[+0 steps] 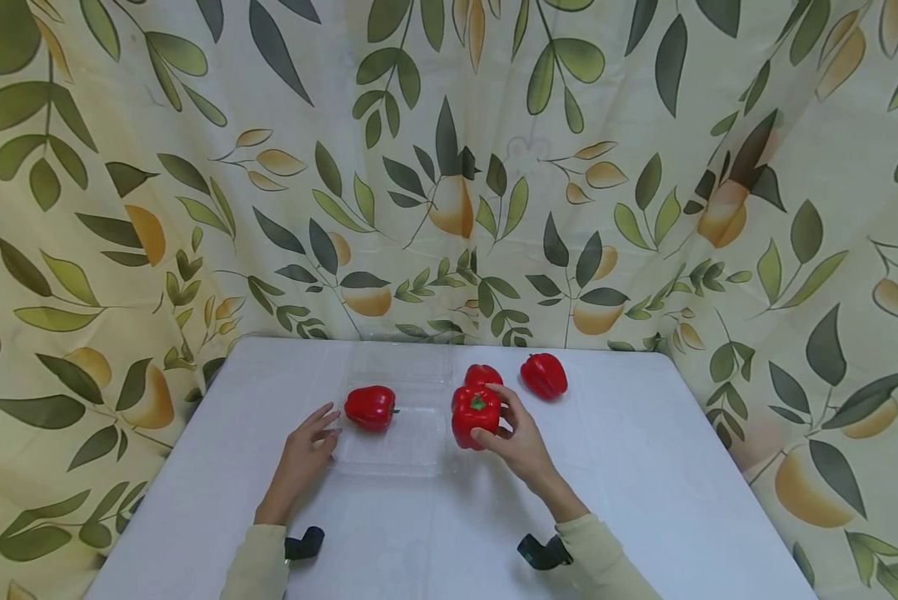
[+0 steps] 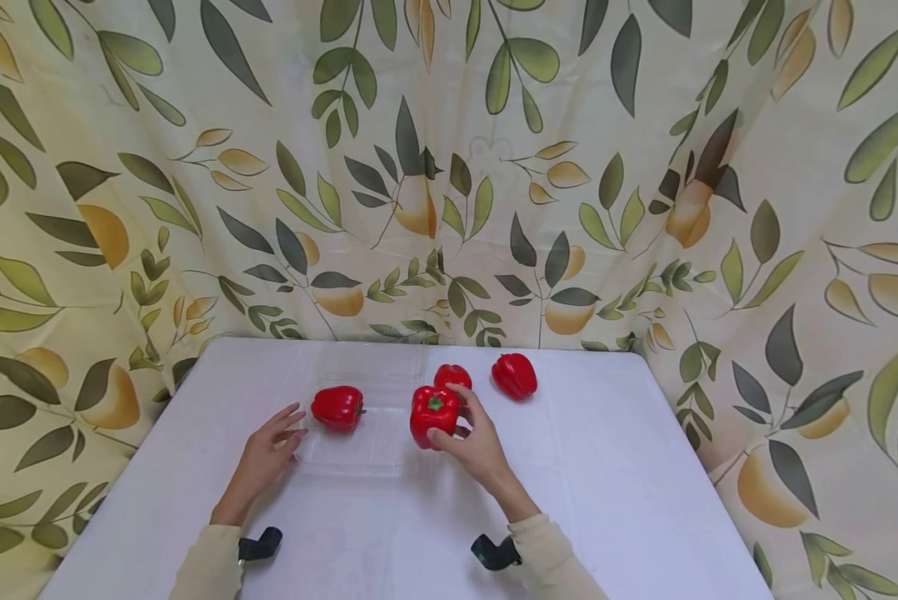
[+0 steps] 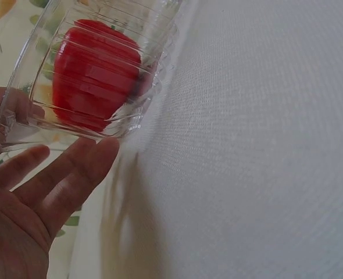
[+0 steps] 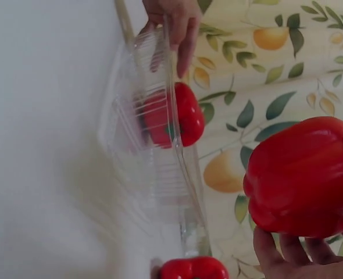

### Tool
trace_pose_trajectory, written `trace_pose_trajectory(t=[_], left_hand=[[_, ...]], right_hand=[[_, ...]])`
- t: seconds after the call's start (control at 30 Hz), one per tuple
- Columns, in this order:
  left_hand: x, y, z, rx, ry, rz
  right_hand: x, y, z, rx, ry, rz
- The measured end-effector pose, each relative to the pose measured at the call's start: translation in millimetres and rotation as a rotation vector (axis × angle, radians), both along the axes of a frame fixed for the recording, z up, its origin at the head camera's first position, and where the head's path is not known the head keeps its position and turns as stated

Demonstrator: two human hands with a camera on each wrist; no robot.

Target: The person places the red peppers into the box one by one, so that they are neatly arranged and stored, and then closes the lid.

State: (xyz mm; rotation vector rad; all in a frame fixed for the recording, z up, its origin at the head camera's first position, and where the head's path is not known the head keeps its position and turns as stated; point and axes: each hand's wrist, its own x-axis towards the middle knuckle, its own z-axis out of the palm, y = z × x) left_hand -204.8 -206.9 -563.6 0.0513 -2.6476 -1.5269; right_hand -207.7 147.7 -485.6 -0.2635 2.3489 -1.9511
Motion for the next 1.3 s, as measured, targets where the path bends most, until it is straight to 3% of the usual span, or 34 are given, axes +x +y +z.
trace_pose_trajectory(t=[0.33, 1.3], left_hand=[[-1.0, 0.1, -0.9, 0.0, -0.02, 0.009], [-0.2, -0.7, -1.4, 0.001, -0.001, -0.002]], right_hand=[[-3.0, -16.2, 6.9, 0.009, 0.038, 0.031], [-9.8, -68.0, -4.9, -0.06, -0.013, 0.091]])
